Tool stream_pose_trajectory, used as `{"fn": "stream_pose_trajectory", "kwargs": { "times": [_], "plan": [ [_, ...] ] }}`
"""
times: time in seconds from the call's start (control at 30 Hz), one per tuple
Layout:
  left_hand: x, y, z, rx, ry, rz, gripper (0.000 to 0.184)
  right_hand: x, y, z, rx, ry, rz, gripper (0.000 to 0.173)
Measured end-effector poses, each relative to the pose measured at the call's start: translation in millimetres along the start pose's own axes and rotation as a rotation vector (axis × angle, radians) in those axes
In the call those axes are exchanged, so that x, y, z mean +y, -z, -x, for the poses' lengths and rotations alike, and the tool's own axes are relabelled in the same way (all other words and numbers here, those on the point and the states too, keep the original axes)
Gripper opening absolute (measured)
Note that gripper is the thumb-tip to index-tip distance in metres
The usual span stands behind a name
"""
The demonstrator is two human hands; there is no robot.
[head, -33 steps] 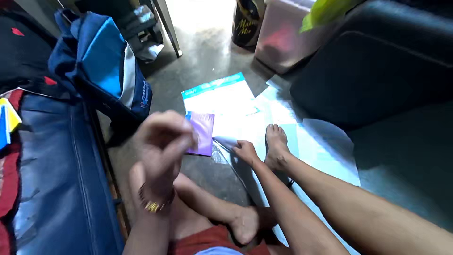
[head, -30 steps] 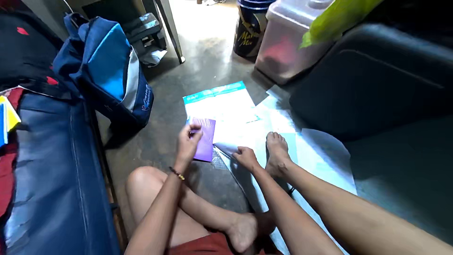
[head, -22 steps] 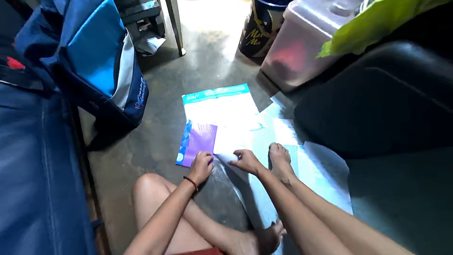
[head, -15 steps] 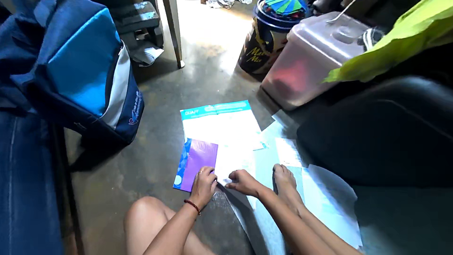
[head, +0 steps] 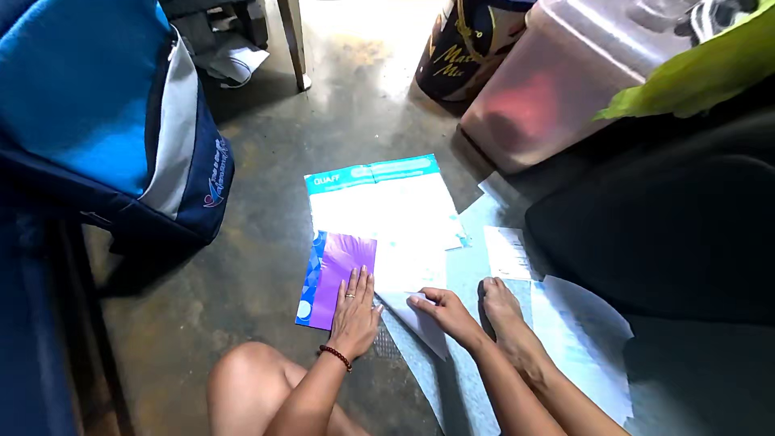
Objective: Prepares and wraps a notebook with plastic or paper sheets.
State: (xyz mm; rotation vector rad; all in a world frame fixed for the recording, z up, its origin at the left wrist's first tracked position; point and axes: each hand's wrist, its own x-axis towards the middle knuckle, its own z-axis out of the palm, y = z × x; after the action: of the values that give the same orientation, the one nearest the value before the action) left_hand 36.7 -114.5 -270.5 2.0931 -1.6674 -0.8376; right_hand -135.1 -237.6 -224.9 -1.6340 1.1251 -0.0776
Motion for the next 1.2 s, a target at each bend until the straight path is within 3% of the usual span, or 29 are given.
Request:
{"fn": "stream_pose_trajectory", "kwargs": {
  "times": [0.3,0.47,0.7,0.77,0.83,0.97,1.1,1.2],
  "plan": [
    [4.0,-1.9,-1.4,-0.004,0.017,-0.054,0.063,11.3,16.5,9.7,0.321,-0.006,-0.028,0.022],
    [2.9,0.1,0.4,0.007,0.016,-0.033,0.064,3.9,31.4,22.1,0.512,-0.066,0.195,0.029],
    [2.9,2.2,0.1,-0.011,0.023,-0.011,0.062,21.1,47.1,9.6,0.656,-0.053,0.038,0.030],
    [1.8,0.3,0.1,0.014,0.018,0.004,0.061,12.3,50.1,11.5,0.628,-0.061,0.042,0.029],
    [3.8,-1.5,-0.7,0.032,0.014,0.028,0.060,9.8,57.9,12.7,0.533,-0.001,0.068,0.016],
    [10.7,3.9,-3.0,0.024,0.036,0.077,0.060,-2.6,66.3,8.1,0.155,0.108,0.146,0.042],
    [19.3,19.9,-7.1,-0.077,0.088,0.054,0.062,-40.9,65.2,0.7,-0.249,0.102,0.388,0.045],
    [21.8,32.8,-11.4,-0.072,0.113,0.093,0.053,-59.7,63.6,-8.3,-0.366,0.065,0.498,0.039]
  ]
}}
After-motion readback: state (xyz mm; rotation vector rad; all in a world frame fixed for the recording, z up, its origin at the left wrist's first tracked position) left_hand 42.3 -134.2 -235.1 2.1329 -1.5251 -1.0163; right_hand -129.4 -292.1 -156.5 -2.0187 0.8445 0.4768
